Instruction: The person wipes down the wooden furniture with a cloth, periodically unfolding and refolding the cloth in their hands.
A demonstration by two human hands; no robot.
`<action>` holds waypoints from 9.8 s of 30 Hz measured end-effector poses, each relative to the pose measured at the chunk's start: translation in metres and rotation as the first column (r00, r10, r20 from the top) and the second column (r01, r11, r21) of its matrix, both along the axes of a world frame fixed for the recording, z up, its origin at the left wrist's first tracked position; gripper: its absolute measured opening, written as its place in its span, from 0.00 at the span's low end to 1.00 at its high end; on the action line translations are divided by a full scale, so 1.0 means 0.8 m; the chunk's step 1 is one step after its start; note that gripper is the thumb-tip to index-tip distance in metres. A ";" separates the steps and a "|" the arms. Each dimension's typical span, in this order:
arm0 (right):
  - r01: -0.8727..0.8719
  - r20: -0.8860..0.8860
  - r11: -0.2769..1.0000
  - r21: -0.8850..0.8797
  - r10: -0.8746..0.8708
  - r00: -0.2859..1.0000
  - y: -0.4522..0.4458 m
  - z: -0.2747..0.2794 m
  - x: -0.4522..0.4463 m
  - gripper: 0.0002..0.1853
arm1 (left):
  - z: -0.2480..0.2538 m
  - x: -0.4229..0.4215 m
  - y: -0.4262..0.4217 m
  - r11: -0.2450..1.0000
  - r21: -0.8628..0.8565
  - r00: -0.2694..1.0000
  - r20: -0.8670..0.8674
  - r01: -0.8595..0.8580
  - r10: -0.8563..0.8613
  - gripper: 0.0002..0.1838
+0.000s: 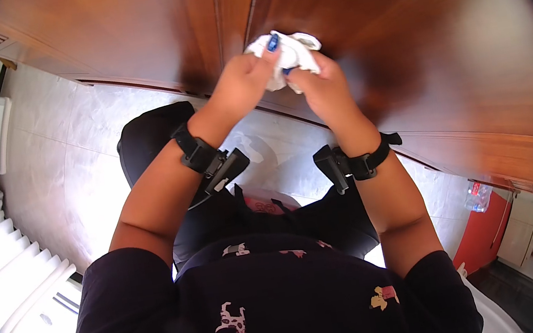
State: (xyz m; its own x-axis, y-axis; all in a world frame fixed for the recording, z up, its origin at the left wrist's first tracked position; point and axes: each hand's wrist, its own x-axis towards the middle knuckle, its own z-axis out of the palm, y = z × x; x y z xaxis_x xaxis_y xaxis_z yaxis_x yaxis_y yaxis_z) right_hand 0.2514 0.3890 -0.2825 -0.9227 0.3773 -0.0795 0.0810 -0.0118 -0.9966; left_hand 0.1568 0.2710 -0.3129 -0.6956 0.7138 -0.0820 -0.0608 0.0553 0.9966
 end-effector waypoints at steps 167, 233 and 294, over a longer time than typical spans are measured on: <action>0.666 -0.155 0.719 -0.197 -0.694 0.703 0.127 -0.001 0.182 0.09 | -0.006 0.211 0.209 0.889 0.246 0.836 0.315 0.386 -0.450 0.39; 0.062 -0.209 0.944 0.325 0.008 0.978 -0.028 0.102 -0.059 0.08 | 0.044 -0.029 0.019 0.824 0.566 0.999 0.022 0.024 -0.044 0.33; 0.640 -0.624 -0.161 0.752 0.139 0.769 0.053 0.210 0.016 0.34 | 0.276 0.040 -0.010 0.912 0.385 0.694 -0.695 0.138 0.188 0.19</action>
State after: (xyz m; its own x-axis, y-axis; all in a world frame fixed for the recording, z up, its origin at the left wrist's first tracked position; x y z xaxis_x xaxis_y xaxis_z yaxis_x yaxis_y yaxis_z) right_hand 0.2639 0.4312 -0.1143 -0.4684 -0.1110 0.8765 0.0505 0.9871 0.1520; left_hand 0.1885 0.2632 -0.0920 -0.4421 0.5502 0.7084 0.6695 -0.3232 0.6688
